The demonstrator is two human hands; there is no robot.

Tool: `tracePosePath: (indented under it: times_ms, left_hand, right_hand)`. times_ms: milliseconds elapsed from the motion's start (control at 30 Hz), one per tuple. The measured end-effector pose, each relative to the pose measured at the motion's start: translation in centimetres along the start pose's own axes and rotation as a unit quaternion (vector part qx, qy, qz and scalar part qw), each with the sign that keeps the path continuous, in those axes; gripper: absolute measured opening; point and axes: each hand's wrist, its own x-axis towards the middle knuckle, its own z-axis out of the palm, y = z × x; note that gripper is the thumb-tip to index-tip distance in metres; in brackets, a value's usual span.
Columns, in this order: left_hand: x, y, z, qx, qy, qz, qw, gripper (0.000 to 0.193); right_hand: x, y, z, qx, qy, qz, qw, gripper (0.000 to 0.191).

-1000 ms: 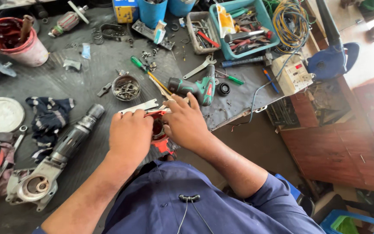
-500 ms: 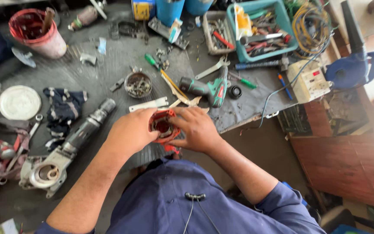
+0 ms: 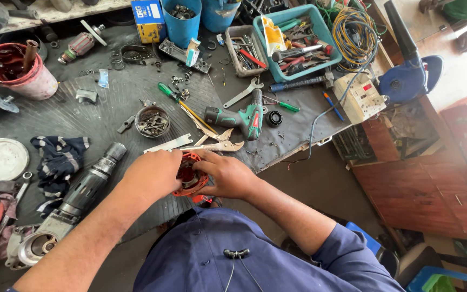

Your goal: The person reassembles a small red electric water pump on a cluttered workbench. They fit the motor armature into the red pump housing, press the housing halves together, tap components into place with a hammer, and handle small screws and wires while working the parts into position.

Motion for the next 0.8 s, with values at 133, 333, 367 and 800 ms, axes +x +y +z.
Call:
tracePosePath:
  times_ms: [133, 333, 367, 800]
  left_hand:
    - [0.1, 0.1, -0.3, -0.011, 0.010, 0.020, 1.000, 0.043]
    - [0.1, -0.2, -0.5, 0.011, -0.005, 0.008, 1.000, 0.043]
    - [0.0, -0.3, -0.5, -0.031, 0.008, 0.007, 0.999, 0.044]
    - [-3.2, 2.4, 3.5, -0.133, 0.339, -0.083, 0.928, 0.023]
  right_hand:
    - [0.2, 0.4, 0.1, -0.021, 0.008, -0.035, 0.999, 0.061]
    - [0.1, 0.5, 0.2, -0.032, -0.003, -0.034, 0.999, 0.061]
    - [0.1, 0.5, 0.1, -0.030, 0.001, -0.031, 0.999, 0.062]
    - [0.5, -0.8, -0.9, 0.010, 0.124, 0.023, 0.992, 0.028]
